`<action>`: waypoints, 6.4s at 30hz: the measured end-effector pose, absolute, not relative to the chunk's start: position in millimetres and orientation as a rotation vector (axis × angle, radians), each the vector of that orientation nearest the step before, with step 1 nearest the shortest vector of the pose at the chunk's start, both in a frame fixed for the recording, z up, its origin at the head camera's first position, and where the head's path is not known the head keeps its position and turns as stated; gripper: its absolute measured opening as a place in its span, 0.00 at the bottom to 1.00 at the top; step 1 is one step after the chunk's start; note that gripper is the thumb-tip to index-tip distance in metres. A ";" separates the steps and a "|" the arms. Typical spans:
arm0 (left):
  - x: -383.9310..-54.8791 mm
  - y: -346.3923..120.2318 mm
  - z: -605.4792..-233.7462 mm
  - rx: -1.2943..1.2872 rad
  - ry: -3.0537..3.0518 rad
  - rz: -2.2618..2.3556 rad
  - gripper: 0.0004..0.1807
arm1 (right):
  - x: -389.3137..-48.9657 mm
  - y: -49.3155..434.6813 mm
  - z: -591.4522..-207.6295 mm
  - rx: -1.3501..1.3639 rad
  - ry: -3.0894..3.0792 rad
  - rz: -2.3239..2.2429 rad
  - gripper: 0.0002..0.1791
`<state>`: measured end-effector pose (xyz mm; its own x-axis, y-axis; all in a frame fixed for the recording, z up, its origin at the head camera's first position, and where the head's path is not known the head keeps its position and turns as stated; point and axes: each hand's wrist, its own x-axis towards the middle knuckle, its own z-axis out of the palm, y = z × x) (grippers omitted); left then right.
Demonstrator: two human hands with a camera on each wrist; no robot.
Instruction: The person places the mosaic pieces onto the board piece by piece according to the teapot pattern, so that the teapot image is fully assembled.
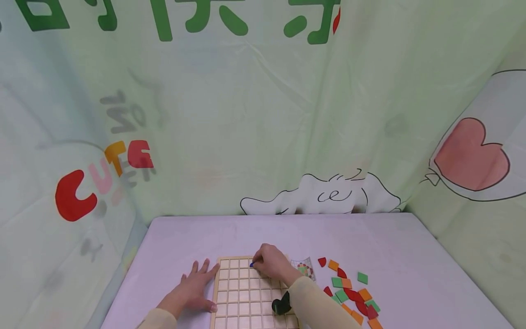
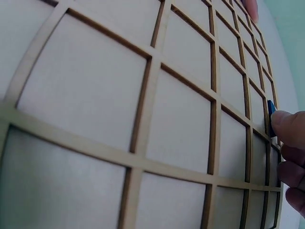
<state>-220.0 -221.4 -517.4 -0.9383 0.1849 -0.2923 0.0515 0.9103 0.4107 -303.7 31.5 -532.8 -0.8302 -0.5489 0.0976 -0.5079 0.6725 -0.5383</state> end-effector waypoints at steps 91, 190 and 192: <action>-220.1 -225.2 -527.7 0.257 2.747 0.580 0.61 | -258.5 225.4 -533.3 -0.364 2.741 -0.933 0.08; -217.0 -222.9 -519.4 0.207 2.758 0.600 0.60 | -282.4 154.0 -491.1 -0.962 2.721 -0.852 0.08; -217.0 -222.7 -518.3 0.211 2.761 0.596 0.59 | -283.6 146.3 -490.3 -0.973 2.708 -0.864 0.07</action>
<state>-217.0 -222.7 -518.3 -0.9418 0.2057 -0.2661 0.0777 0.9028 0.4229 -283.6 146.3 -490.3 -0.7818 -0.6204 0.0620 -0.5417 0.6266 -0.5603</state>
